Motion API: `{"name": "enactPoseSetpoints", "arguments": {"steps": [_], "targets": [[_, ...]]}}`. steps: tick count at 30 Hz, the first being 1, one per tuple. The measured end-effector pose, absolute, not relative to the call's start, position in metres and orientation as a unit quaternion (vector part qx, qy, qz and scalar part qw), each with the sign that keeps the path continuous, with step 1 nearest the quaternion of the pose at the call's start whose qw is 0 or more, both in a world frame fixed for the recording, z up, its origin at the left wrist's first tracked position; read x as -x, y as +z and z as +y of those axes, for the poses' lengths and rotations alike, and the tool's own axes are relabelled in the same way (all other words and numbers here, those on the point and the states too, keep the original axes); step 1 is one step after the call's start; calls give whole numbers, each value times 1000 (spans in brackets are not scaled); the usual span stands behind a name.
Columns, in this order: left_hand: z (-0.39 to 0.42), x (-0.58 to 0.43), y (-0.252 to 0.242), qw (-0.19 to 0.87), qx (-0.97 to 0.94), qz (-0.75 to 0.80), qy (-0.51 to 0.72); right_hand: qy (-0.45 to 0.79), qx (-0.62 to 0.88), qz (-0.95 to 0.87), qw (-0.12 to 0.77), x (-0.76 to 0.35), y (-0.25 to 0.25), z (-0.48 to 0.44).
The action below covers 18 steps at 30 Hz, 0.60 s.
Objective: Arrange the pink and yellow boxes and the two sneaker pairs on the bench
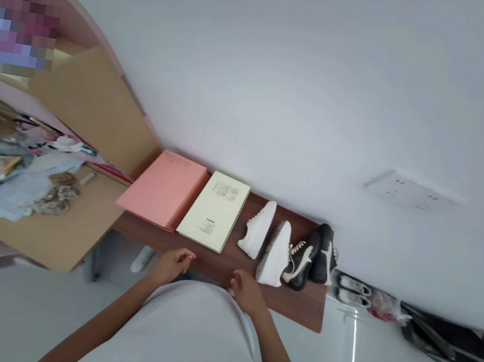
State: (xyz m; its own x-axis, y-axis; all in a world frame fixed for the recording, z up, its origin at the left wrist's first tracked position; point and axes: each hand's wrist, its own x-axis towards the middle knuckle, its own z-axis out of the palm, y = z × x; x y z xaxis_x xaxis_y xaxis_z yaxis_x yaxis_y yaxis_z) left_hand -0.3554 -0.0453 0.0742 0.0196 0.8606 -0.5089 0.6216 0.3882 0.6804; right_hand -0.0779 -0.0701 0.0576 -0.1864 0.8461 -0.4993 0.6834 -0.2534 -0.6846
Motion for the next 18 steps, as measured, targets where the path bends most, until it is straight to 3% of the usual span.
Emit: {"name": "enactPoseSetpoints", "arguments": {"steps": [9,18], "targets": [[-1,482,85,416,-627,631,188,493,584,-637,105,261,93,-9],[8,583,84,461,-671,572,96,542,569,-606,119,383,100,-10]]}}
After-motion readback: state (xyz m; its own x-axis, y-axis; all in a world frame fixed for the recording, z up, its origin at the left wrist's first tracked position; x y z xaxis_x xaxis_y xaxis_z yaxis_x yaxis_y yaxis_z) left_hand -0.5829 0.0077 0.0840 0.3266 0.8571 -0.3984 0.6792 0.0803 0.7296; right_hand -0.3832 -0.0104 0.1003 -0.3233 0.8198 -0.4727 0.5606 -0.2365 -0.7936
